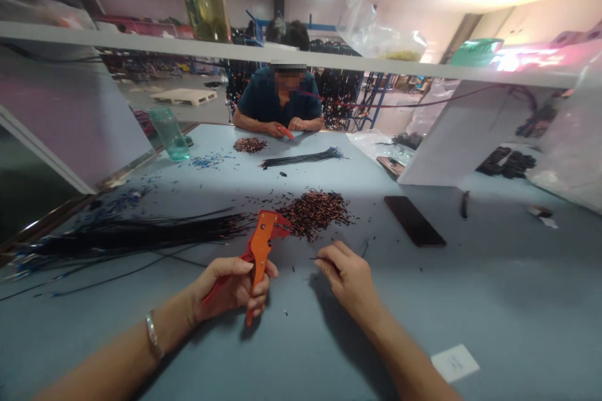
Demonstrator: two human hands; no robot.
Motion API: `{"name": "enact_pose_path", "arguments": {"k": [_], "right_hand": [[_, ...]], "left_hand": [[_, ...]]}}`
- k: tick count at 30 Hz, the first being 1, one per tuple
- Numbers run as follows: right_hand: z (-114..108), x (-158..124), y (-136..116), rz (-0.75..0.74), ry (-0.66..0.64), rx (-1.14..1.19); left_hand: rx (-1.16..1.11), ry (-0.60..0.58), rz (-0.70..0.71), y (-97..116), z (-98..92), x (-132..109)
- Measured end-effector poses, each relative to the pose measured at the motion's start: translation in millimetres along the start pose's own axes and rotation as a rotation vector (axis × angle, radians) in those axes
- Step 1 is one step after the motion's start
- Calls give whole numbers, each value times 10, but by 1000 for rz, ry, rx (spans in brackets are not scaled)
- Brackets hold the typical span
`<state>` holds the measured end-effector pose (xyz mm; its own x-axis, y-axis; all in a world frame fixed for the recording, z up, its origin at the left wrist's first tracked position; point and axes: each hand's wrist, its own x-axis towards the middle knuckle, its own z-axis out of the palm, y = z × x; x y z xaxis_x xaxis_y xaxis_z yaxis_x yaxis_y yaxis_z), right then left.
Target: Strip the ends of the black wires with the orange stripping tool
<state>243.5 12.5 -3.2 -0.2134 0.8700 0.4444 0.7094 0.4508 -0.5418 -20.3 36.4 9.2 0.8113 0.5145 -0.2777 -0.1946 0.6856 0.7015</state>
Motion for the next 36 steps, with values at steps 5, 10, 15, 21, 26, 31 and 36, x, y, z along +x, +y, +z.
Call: {"name": "enact_pose_path", "arguments": {"k": [5, 10, 15, 21, 26, 31, 36], "right_hand": [[-48, 4, -106, -94, -250, 113], [-255, 34, -177, -155, -458, 247], [-265, -18, -336, -192, -655, 293], [112, -95, -306, 14, -307, -172], [-32, 10, -91, 153, -189, -223], [-349, 68, -26, 27, -442, -90], [-301, 94, 54, 222, -307, -206]], "left_hand": [[12, 45, 65, 35, 4, 10], [53, 86, 57, 36, 3, 27], [46, 72, 60, 32, 1, 20], [41, 40, 58, 35, -7, 13], [55, 24, 69, 35, -21, 4], [43, 11, 77, 46, -32, 2], [-9, -16, 76, 31, -57, 9]]}}
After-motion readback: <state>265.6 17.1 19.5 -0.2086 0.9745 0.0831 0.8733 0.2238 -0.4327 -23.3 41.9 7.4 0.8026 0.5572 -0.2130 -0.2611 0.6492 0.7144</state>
